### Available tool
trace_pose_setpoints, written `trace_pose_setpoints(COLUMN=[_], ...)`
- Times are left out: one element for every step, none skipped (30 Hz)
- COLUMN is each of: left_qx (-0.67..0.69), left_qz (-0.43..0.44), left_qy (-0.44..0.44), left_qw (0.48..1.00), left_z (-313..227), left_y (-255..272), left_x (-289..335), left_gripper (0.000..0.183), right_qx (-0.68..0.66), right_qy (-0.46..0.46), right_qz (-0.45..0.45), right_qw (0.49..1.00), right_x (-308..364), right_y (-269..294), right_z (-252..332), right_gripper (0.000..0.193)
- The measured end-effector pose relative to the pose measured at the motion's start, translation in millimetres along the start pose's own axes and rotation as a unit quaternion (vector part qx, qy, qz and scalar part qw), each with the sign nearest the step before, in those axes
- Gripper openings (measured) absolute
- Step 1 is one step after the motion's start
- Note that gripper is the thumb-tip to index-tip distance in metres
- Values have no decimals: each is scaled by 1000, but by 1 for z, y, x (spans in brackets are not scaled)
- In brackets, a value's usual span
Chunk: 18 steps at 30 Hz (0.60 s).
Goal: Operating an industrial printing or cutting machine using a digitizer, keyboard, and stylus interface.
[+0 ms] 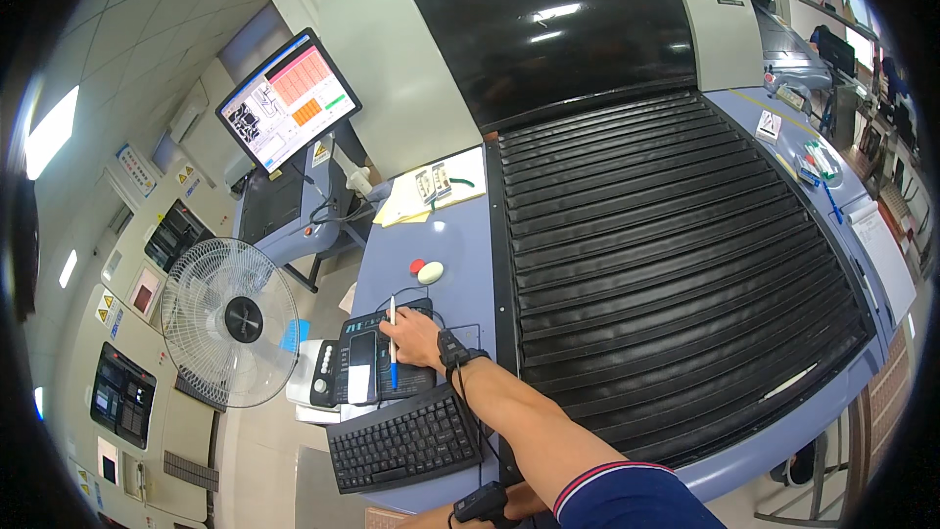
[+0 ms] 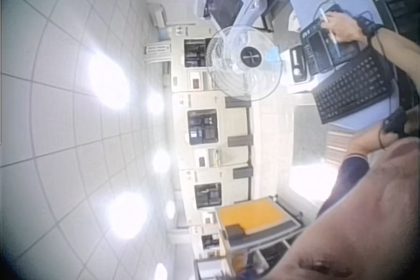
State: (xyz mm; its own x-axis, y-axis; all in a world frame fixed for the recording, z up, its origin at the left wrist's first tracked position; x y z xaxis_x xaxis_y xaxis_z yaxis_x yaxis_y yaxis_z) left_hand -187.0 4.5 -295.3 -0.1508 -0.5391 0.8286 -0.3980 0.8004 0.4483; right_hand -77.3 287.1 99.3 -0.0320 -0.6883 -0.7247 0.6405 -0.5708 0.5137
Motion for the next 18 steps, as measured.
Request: trace_pose_setpoints(left_qx=[1, 1, 3, 6, 11, 18, 21, 20, 24, 23, 28, 30, 30, 30, 28, 31, 32, 35], left_qz=[1, 3, 2, 0, -2, -3, -3, -3, -3, -1, -3, -2, -2, -2, 0, -5, -8, -12], left_qy=[4, 9, 14, 18, 22, 27, 30, 31, 34, 37, 43, 49, 56, 60, 66, 72, 79, 91], left_qw=[1000, 1000, 1000, 1000, 1000, 999, 999, 999, 999, 999, 999, 998, 998, 998, 997, 997, 996, 995], left_z=[0, 0, 0, 2, 5, 7, 8, 11, 13, 13, 15, 16, 18, 20, 21, 26, 29, 34], left_y=[-2, -6, -8, -9, -9, -9, -12, -15, -17, -16, -20, -22, -25, -29, -33, -29, -28, -25], left_x=[-1, -1, -1, -4, -6, -8, -10, -9, -10, -12, -11, -11, -14, -17, -20, -22, -25, -28], left_gripper=[23, 23, 23, 23, 23, 23, 23, 23, 23, 23, 23, 23, 23, 23, 23, 23, 23, 23], right_qx=[2, 4, 7, 5, 6, 6, 7, 8, 9, 10, 7, 5, 6, 8, 10, 8, 5, 3], right_qy=[-1, -1, -1, 2, 7, 13, 11, 7, 3, 2, 1, -1, -3, -6, -10, -7, -2, 2], right_qz=[0, -1, -3, -3, 0, 2, 3, 3, 3, 4, 0, -4, -4, -6, -7, -7, -11, -15], right_qw=[1000, 1000, 1000, 1000, 1000, 1000, 1000, 1000, 1000, 1000, 1000, 1000, 1000, 1000, 1000, 1000, 1000, 1000], right_x=[1, 2, 3, 2, 0, -2, -1, -1, -1, 0, 1, 2, 3, 5, 8, 6, 4, 3], right_y=[0, 0, 0, -1, -1, -2, -2, -3, -4, -3, -3, -2, -2, -1, 0, -1, -2, -2], right_z=[-3, -5, -7, -4, -1, 3, 1, 0, 0, -1, -1, -2, -5, -8, -13, -9, -6, -4], right_gripper=[36, 36, 37, 37, 38, 39, 39, 39, 38, 38, 38, 38, 38, 37, 37, 37, 37, 37])
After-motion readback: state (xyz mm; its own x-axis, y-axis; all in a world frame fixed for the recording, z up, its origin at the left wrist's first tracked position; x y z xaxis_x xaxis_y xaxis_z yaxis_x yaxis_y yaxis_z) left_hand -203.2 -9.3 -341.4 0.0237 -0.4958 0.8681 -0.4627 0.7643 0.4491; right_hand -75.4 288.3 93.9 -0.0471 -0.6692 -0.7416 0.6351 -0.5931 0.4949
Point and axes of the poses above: each hand's wrist, its own x-axis away from the middle knuckle, its own y-axis out of the back of the hand, z = x × y, the point moved 2 cm from there along -x, towards the middle knuckle, and after that the axes turned 15 degrees about -z, right-handed, at the moved point
